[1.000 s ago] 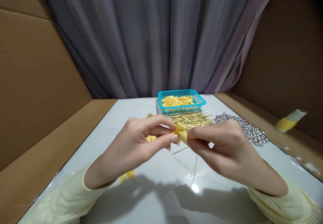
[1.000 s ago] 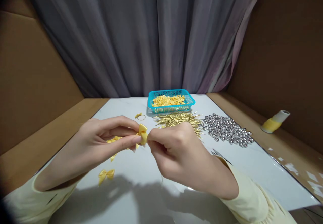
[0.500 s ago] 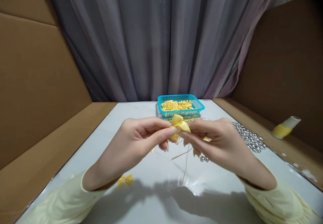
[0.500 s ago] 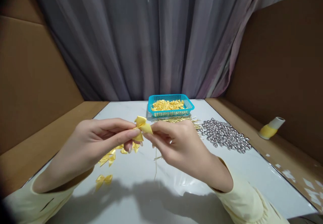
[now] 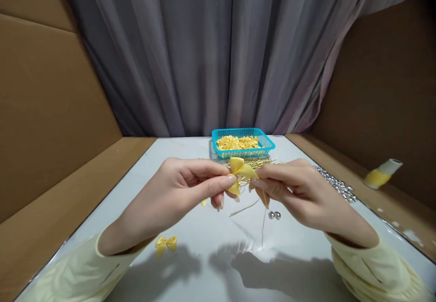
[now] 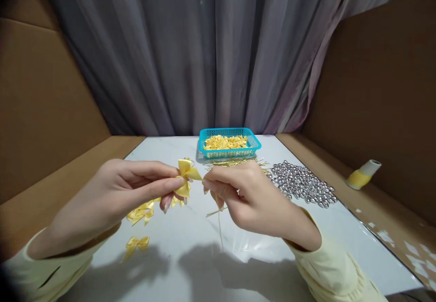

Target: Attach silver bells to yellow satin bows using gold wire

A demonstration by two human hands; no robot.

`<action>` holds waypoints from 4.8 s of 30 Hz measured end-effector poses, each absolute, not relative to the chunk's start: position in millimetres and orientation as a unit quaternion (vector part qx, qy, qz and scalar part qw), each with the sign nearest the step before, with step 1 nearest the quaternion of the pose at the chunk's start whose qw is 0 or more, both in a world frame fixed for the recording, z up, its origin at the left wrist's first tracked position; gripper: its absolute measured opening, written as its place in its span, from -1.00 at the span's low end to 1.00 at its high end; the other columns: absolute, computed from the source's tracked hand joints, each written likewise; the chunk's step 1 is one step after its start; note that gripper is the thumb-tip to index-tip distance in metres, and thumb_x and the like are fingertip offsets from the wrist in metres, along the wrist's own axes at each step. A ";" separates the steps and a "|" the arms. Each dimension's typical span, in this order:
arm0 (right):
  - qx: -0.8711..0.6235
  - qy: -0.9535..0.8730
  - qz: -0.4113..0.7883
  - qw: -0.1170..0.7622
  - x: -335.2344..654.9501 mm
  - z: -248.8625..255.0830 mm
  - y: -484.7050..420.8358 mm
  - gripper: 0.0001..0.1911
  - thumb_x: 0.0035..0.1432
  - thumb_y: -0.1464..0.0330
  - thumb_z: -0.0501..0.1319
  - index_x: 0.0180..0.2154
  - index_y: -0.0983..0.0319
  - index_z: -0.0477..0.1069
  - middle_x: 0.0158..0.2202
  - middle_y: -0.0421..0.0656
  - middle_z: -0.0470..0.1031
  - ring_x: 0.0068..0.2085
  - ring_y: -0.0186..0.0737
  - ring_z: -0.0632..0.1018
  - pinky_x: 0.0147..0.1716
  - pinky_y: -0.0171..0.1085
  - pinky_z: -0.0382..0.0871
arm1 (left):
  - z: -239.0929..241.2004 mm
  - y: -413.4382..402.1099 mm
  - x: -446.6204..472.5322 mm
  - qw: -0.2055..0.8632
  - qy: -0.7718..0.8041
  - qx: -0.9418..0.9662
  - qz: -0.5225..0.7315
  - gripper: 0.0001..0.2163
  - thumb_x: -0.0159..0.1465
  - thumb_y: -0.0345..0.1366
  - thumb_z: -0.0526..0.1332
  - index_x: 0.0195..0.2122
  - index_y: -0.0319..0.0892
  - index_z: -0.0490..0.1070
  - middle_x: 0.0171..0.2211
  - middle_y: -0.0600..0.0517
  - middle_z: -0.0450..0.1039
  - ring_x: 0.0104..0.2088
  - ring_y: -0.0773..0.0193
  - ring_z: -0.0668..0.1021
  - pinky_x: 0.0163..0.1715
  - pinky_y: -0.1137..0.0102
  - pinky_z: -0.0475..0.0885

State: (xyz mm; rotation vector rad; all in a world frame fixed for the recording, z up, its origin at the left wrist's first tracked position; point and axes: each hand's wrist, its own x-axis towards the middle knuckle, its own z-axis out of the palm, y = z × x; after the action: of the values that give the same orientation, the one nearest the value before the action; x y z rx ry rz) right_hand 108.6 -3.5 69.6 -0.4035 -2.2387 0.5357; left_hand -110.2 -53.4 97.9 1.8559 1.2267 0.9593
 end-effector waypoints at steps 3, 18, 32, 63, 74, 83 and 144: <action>-0.160 -0.876 0.166 0.424 104.0 66.4 -5.7 -0.71 0.19 0.63 0.06 -0.52 0.23 0.26 -0.64 -0.32 0.28 -0.63 -0.47 0.27 -0.60 -0.42 0.14 | 98.7 -53.2 -111.3 0.360 0.475 0.715 0.366 -0.84 0.30 -0.31 0.27 -0.40 -0.05 0.62 -0.53 0.17 0.54 -0.48 0.45 0.53 -0.43 0.63 0.43; -0.175 -0.865 0.065 0.466 96.3 61.0 -12.8 -0.67 0.06 0.67 0.05 -0.57 0.18 0.06 -0.63 -0.34 -0.03 -0.60 -0.41 0.04 -0.64 -0.35 -0.03 | 103.1 -51.4 -109.6 0.413 0.452 0.706 0.356 -0.83 0.25 -0.36 0.29 -0.47 -0.09 0.63 -0.58 0.12 0.52 -0.56 0.43 0.48 -0.56 0.64 0.42; -0.191 -0.839 0.059 0.505 90.0 57.0 -16.8 -0.69 0.06 0.66 0.02 -0.60 0.21 0.14 -0.67 -0.34 0.04 -0.63 -0.44 0.08 -0.65 -0.38 -0.05 | 100.4 -51.2 -109.3 0.417 0.467 0.693 0.358 -0.85 0.24 -0.31 0.32 -0.47 -0.11 0.63 -0.57 0.12 0.53 -0.54 0.42 0.49 -0.50 0.59 0.45; -0.165 -0.786 0.042 0.594 83.6 49.2 -18.2 -0.73 -0.05 0.71 0.03 -0.49 0.40 0.46 -0.63 -0.23 0.28 -0.61 -0.46 0.27 -0.61 -0.42 0.18 | 92.9 -41.0 -108.7 0.532 0.392 0.645 0.383 -0.81 0.26 -0.39 0.31 -0.50 -0.15 0.63 -0.58 0.13 0.58 -0.62 0.58 0.42 -0.58 0.73 0.35; -0.180 -0.771 0.031 0.610 78.4 50.4 -15.4 -0.76 0.03 0.70 0.09 -0.53 0.40 0.45 -0.65 -0.22 0.34 -0.62 -0.48 0.30 -0.61 -0.46 0.21 | 83.8 -40.3 -111.0 0.498 0.405 0.647 0.412 -0.85 0.26 -0.30 0.32 -0.46 -0.11 0.61 -0.66 0.18 0.45 -0.59 0.51 0.49 -0.42 0.62 0.45; -0.176 -0.778 0.020 0.603 81.8 51.5 -13.4 -0.76 0.01 0.71 0.10 -0.54 0.40 0.45 -0.65 -0.24 0.33 -0.62 -0.50 0.28 -0.61 -0.47 0.18 | 92.8 -46.3 -108.4 0.400 0.459 0.689 0.393 -0.86 0.28 -0.28 0.31 -0.42 -0.03 0.63 -0.61 0.20 0.48 -0.52 0.46 0.50 -0.48 0.60 0.38; -0.203 -0.746 -0.032 0.633 87.1 50.7 -11.6 -0.76 0.08 0.64 0.14 -0.49 0.22 0.39 -0.65 -0.27 0.40 -0.65 -0.40 0.35 -0.68 -0.39 0.24 | 91.7 -52.1 -117.5 0.389 0.438 0.683 0.436 -0.77 0.30 -0.32 0.23 -0.42 -0.03 0.68 -0.54 0.08 0.63 -0.54 0.39 0.59 -0.50 0.61 0.51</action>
State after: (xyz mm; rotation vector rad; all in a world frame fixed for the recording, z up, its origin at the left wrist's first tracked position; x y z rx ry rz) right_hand 87.1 -11.6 50.7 -0.4640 -1.7063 -0.0728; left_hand -117.5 -52.1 91.7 1.7372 1.1145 1.1085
